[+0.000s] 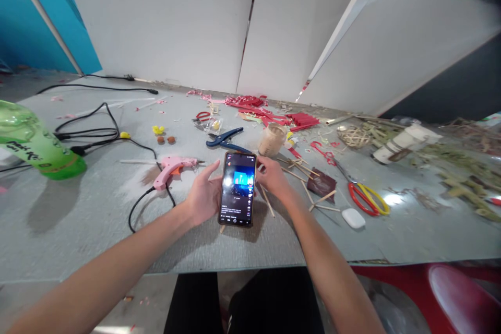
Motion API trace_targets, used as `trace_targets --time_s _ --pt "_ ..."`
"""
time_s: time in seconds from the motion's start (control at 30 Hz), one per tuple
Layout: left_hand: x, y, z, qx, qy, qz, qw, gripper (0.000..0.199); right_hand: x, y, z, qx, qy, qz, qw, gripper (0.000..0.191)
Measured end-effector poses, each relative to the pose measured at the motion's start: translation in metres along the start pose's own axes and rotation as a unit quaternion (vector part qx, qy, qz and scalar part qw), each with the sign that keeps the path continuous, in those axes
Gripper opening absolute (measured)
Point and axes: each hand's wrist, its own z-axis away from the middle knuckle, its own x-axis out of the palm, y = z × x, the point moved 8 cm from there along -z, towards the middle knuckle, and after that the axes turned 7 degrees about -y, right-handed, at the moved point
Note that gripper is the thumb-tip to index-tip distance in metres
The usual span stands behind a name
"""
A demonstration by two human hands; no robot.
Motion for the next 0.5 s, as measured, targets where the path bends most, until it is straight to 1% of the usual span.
trace_targets --time_s 0.13,0.27,0.5 --pt "0.0015 0.0 -0.0006 0.001 -0.023 -0.002 1.0 0.079 -0.0002 0.0 0.0005 0.0 0.002 -0.004 1.0 0.011" --pt "0.001 0.0006 0.0003 0.003 -0.016 -0.01 1.0 0.076 0.0 -0.0004 0.0003 -0.001 -0.001 0.0 1.0 0.009" --pt "0.0066 0.0025 -0.0007 0.017 -0.034 -0.042 0.998 0.054 -0.0002 -0.0011 0.0003 -0.003 0.003 0.019 1.0 0.009"
